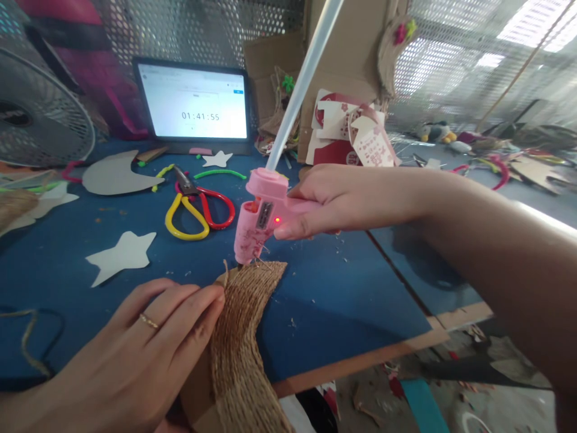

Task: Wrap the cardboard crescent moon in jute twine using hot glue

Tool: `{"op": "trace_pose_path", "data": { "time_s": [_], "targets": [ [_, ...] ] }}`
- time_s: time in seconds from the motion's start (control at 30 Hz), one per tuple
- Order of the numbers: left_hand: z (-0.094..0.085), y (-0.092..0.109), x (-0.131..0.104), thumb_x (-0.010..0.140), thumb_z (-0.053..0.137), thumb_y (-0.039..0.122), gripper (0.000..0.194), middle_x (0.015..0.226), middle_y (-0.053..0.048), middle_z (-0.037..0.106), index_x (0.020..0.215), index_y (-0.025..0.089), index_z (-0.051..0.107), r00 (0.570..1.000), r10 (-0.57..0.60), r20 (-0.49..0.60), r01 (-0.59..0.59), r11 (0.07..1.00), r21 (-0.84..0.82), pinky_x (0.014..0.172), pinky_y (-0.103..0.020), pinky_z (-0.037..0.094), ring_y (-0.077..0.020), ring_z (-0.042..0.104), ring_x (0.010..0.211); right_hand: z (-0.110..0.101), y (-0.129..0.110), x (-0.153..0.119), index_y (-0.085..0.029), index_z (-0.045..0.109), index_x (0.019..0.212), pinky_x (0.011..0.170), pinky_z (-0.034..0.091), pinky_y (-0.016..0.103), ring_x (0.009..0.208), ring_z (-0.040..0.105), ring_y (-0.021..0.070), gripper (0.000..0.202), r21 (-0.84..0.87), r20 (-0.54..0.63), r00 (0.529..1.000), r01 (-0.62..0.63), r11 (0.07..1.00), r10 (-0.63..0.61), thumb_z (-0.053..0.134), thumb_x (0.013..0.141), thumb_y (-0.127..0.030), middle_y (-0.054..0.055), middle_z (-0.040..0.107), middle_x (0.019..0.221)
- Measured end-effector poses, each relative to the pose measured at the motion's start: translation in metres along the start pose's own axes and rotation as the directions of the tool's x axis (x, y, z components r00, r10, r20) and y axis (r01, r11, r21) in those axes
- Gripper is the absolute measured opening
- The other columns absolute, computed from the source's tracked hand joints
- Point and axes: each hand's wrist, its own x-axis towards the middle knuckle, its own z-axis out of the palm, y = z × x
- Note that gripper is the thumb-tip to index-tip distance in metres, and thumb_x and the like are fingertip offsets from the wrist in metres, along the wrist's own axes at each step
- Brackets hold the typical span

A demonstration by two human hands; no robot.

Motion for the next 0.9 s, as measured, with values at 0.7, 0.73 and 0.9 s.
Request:
{"op": "trace_pose_path", "data": {
  "time_s": [0.7,0.73,0.9],
  "targets": [
    [0.0016,-0.0013,0.0024,0.089,0.035,0.062,0.067,0.113,-0.014,0.066,0.103,0.006,0.068,1.000,0.005,0.005,-0.005,1.000,0.002,0.090,-0.044,0.033,-0.0284,0.053,0.100,0.0018,0.0009,-0.0002,-0.018,0.044,0.054,0.042,0.033,0.023,0.046,0.040,0.0055,0.055,0.003,-0.007,0.999,0.031,1.000,-0.031,0.044,0.083,-0.065,-0.005,0.038,0.052],
    [0.0009,-0.0017,0.0026,0.088,0.036,0.062,0.067,0.113,-0.014,0.066,0.103,0.006,0.068,1.000,0.001,0.012,-0.001,1.000,0.000,0.090,-0.044,0.033,-0.0283,0.053,0.100,0.0015,0.0009,-0.0003,-0.018,0.044,0.054,0.042,0.033,0.023,0.046,0.040,0.0057,0.055,-0.002,-0.005,0.999,0.031,1.000,-0.031,0.044,0.083,-0.065,-0.005,0.038,0.052],
    [-0.0032,-0.0029,0.0025,0.087,0.037,0.065,0.068,0.114,-0.013,0.067,0.104,0.007,0.068,0.999,0.009,0.031,-0.009,1.000,-0.012,0.090,-0.043,0.032,-0.0275,0.054,0.101,0.0005,0.0023,-0.0006,-0.018,0.045,0.056,0.045,0.032,0.024,0.049,0.041,0.0065,0.056,-0.006,0.007,0.999,0.035,0.999,-0.034,0.041,0.083,-0.067,-0.004,0.040,0.054]
  ]
}}
